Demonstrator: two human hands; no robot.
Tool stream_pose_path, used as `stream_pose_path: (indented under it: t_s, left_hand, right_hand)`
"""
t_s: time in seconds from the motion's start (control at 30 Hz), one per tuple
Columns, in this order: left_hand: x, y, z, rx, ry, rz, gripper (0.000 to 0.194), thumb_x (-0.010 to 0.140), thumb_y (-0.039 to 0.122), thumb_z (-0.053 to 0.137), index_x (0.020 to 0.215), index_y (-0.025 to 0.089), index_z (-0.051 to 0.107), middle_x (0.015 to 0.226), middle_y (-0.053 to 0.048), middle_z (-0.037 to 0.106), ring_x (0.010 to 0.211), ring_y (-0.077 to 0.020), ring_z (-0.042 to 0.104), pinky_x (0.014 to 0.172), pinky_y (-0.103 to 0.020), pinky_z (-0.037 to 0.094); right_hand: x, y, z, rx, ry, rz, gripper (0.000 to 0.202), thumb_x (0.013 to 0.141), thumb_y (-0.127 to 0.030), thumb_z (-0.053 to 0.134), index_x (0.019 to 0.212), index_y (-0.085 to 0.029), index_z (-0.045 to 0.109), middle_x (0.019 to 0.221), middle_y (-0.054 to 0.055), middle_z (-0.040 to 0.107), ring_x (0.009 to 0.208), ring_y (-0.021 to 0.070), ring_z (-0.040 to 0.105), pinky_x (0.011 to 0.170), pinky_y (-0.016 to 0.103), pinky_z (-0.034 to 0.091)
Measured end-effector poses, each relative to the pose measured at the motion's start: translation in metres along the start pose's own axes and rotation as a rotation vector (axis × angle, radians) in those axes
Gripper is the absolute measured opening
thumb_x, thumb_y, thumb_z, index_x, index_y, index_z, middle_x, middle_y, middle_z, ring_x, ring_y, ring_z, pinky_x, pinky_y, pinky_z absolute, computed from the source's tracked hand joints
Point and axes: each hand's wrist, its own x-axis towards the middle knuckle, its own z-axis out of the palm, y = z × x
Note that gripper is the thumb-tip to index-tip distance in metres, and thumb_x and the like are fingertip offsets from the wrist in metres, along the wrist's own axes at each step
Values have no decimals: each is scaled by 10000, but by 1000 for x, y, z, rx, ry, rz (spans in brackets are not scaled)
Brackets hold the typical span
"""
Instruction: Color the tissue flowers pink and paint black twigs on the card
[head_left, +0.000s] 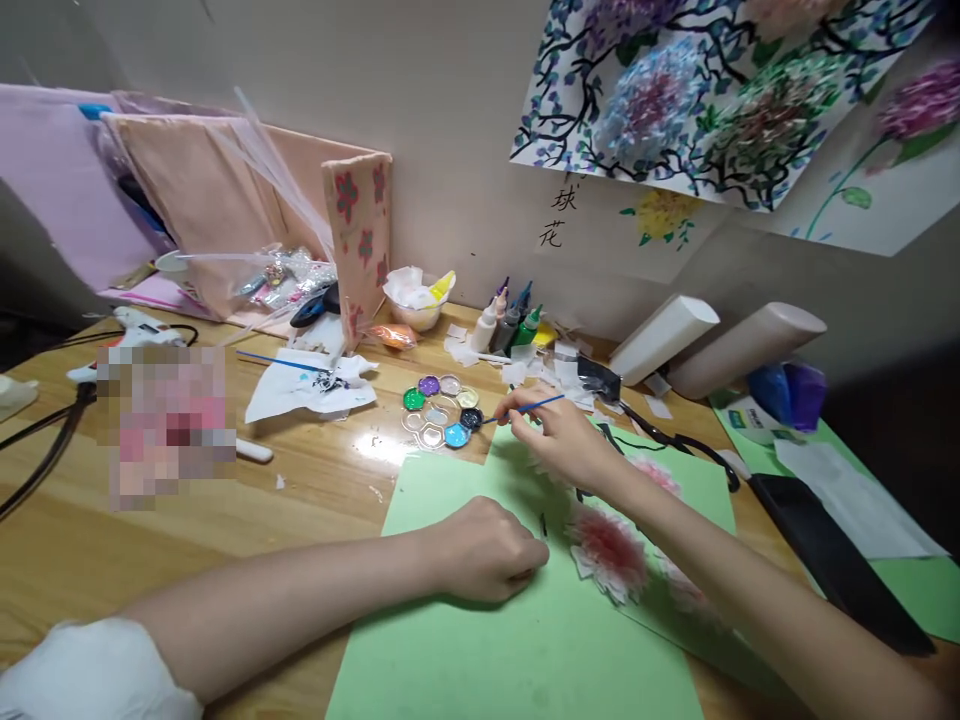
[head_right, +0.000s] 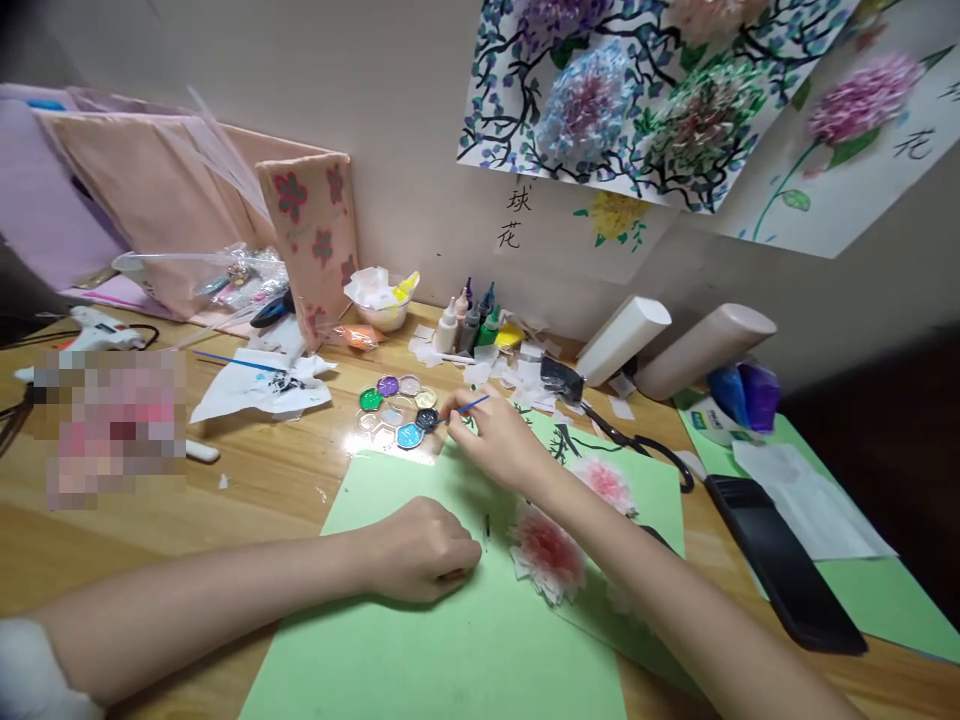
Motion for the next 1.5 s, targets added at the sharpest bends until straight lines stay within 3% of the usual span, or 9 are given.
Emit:
stream_pose_path:
  t_s: [0.33,0.43,0.57,0.7,0.77,0.83,0.97,1.2,1.5]
  left_hand:
    - [1,2,-2,-94,-15,-126,195,661,157,527,548,175,368,480,13,520,425,-107,432,410,-249,182]
    - [1,1,-5,-129,-12,-157,193,637,146,519,536,175,357,451,21,480,403,-106,408,404,-246,190]
    - [1,1,-9,-143,-12,-167,189,626,111,484,532,179,335,415,35,393,371,-103,375,399,-239,200]
    - [-1,-1,-10,-162,-15,-105,191,634,73,435,551,186,306,423,44,368,371,-99,350,419,-247,206]
    - [-2,-2,-9,-161,-21,-36,175,670,64,415,589,188,322,463,44,417,396,-99,361,443,-254,207]
    - [-3,-3,-7,-127,-20,9,172,724,72,398,622,192,330,508,36,458,434,-109,384,464,-263,205]
    - [-4,-5,-3,-48,-10,-13,204,827,90,347,654,196,333,529,29,456,470,-122,396,483,-268,219]
    - [-1,-2,-6,-49,-68,-32,200,860,90,346,693,195,379,587,20,503,508,-114,459,488,-243,308]
    - [-1,-2,-9,-69,-94,-37,198,857,86,352,703,194,414,601,22,515,520,-108,487,487,-235,350]
  right_hand:
    - [6,-2,4,46,7,-14,227,823,-185,420,832,-211,645,829,20,658,838,184,561,760,300,399]
    - [3,3,-3,85,14,-11,217,823,-186,424,814,-206,640,833,22,659,835,180,575,764,300,410]
    - [-23,32,-34,248,291,96,209,863,-280,413,877,-205,607,881,33,654,859,175,599,764,298,436]
    - [-76,90,-62,333,667,297,154,818,-318,493,896,-209,569,868,33,641,858,174,608,753,295,456]
    - [-103,117,-65,352,775,398,139,787,-314,520,868,-205,548,809,25,632,793,171,609,710,295,464]
    - [-122,137,-63,375,786,437,137,780,-314,528,858,-202,534,771,21,624,755,169,605,694,296,464]
    - [-134,156,-51,344,796,354,141,819,-327,493,867,-203,543,876,39,608,813,166,592,731,299,461]
    - [-135,160,-45,252,615,240,208,883,-319,411,858,-228,596,906,41,618,930,203,550,890,376,391]
    - [-139,163,-45,229,562,212,233,904,-315,388,887,-239,607,911,33,601,940,205,522,879,360,373]
